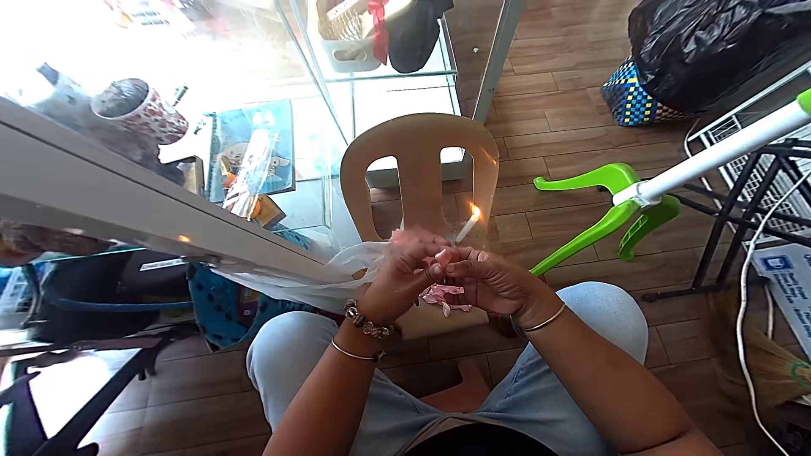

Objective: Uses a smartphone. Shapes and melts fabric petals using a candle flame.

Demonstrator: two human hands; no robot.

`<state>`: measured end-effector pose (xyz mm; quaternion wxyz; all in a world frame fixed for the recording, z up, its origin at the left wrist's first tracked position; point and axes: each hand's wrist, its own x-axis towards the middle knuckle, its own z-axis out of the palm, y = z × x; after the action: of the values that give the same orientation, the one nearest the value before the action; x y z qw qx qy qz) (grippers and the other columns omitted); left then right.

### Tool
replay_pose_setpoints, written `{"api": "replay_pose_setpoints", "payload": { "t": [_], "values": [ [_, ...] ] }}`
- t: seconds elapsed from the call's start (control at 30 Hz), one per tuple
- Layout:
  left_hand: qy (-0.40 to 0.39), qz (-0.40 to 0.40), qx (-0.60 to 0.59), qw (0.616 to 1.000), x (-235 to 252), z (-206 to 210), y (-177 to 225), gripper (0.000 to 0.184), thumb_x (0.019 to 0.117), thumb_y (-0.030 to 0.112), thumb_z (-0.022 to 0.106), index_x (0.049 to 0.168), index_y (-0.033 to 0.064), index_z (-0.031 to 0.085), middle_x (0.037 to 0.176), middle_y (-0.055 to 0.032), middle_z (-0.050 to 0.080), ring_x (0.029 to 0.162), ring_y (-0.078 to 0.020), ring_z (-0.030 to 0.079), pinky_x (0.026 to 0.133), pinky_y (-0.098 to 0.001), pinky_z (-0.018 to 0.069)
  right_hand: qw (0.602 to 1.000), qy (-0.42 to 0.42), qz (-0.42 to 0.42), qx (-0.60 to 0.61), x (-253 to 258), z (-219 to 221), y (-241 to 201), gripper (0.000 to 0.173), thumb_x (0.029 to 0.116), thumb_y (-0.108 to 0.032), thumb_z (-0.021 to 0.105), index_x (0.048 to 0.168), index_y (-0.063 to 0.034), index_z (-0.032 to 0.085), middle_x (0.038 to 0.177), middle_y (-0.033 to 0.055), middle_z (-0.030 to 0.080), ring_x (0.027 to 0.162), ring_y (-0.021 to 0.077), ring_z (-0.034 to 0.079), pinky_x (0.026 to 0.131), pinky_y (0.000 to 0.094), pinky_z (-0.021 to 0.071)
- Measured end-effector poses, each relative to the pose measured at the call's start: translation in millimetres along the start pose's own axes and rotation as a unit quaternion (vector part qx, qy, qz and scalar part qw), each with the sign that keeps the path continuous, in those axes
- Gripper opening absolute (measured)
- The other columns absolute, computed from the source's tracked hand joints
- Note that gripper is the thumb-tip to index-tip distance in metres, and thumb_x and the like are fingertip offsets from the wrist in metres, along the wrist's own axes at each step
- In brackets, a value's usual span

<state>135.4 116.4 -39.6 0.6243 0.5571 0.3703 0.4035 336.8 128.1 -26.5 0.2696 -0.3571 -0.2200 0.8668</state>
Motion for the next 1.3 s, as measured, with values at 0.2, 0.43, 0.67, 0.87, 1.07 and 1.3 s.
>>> {"api": "replay_pose_setpoints", "payload": {
  "t": [0.2, 0.43, 0.67, 0.87, 1.07, 1.3],
  "values": [
    [-0.056, 0.004, -0.084, 0.995, 1.3, -8.2, -3.6, 0.022, 0.0923, -0.003, 0.065, 0.101, 0.0166, 0.071, 0.122, 0.0047, 0.068, 0.097, -0.0029, 0.066, 0.082, -0.0220, 0.0571, 1.000, 0.011, 0.016, -0.006, -0.7, 2.1, 2.6, 0.008, 0.0983, -0.003, 0.062, 0.099, -0.0103, 0.061, 0.094, 0.0044, 0.070, 0.087, 0.0142, 0.070, 0.076, 0.0299, 0.0590],
    [0.069, 0.033, -0.155, 0.985, 9.0, 4.7, -10.2, 0.009, 0.0922, 0.019, 0.075, 0.093, 0.0273, 0.073, 0.121, 0.0099, 0.068, 0.112, -0.0044, 0.062, 0.091, -0.0252, 0.0544, 0.968, 0.084, -0.182, -0.149, -6.1, 7.3, -2.5, 0.003, 0.1025, -0.014, 0.060, 0.100, -0.0120, 0.061, 0.093, -0.0005, 0.063, 0.082, 0.0069, 0.060, 0.075, 0.0239, 0.0526],
    [0.102, 0.018, -0.185, 0.977, 11.4, 11.0, -10.9, 0.019, 0.0941, 0.006, 0.069, 0.094, 0.0242, 0.074, 0.118, 0.0081, 0.068, 0.106, -0.0041, 0.064, 0.085, -0.0232, 0.0563, 0.842, 0.126, -0.378, -0.363, -4.4, 7.5, 9.7, 0.022, 0.0922, -0.020, 0.074, 0.111, -0.0087, 0.073, 0.104, -0.0001, 0.071, 0.093, 0.0083, 0.066, 0.080, 0.0255, 0.0559],
    [0.112, 0.014, -0.179, 0.977, 10.8, 18.3, -12.4, 0.018, 0.0950, 0.005, 0.068, 0.096, 0.0226, 0.074, 0.110, 0.0072, 0.070, 0.100, -0.0053, 0.065, 0.086, -0.0263, 0.0568, 0.789, 0.160, -0.436, -0.402, 0.4, 8.7, 14.8, 0.010, 0.0951, -0.014, 0.071, 0.101, -0.0059, 0.073, 0.100, 0.0020, 0.071, 0.096, 0.0073, 0.066, 0.085, 0.0244, 0.0549],
    [0.112, -0.014, -0.052, 0.992, 4.1, 24.9, -1.4, 0.038, 0.0988, 0.001, 0.058, 0.134, 0.0133, 0.056, 0.112, 0.0016, 0.067, 0.096, -0.0076, 0.066, 0.088, -0.0281, 0.0563, 0.672, 0.177, -0.467, -0.547, 2.2, -1.7, 12.1, 0.015, 0.0984, -0.016, 0.061, 0.100, -0.0039, 0.069, 0.106, 0.0086, 0.068, 0.105, 0.0211, 0.063, 0.092, 0.0392, 0.0517],
    [0.092, 0.089, 0.193, 0.973, 4.2, 27.2, 4.3, 0.022, 0.0934, 0.012, 0.070, 0.116, 0.0115, 0.071, 0.117, 0.0028, 0.070, 0.107, -0.0078, 0.064, 0.092, -0.0307, 0.0533, 0.607, 0.144, -0.470, -0.625, -13.8, -13.8, 4.9, 0.015, 0.0974, -0.016, 0.062, 0.098, -0.0037, 0.071, 0.105, 0.0097, 0.070, 0.104, 0.0276, 0.065, 0.088, 0.0465, 0.0524]
  ]
}}
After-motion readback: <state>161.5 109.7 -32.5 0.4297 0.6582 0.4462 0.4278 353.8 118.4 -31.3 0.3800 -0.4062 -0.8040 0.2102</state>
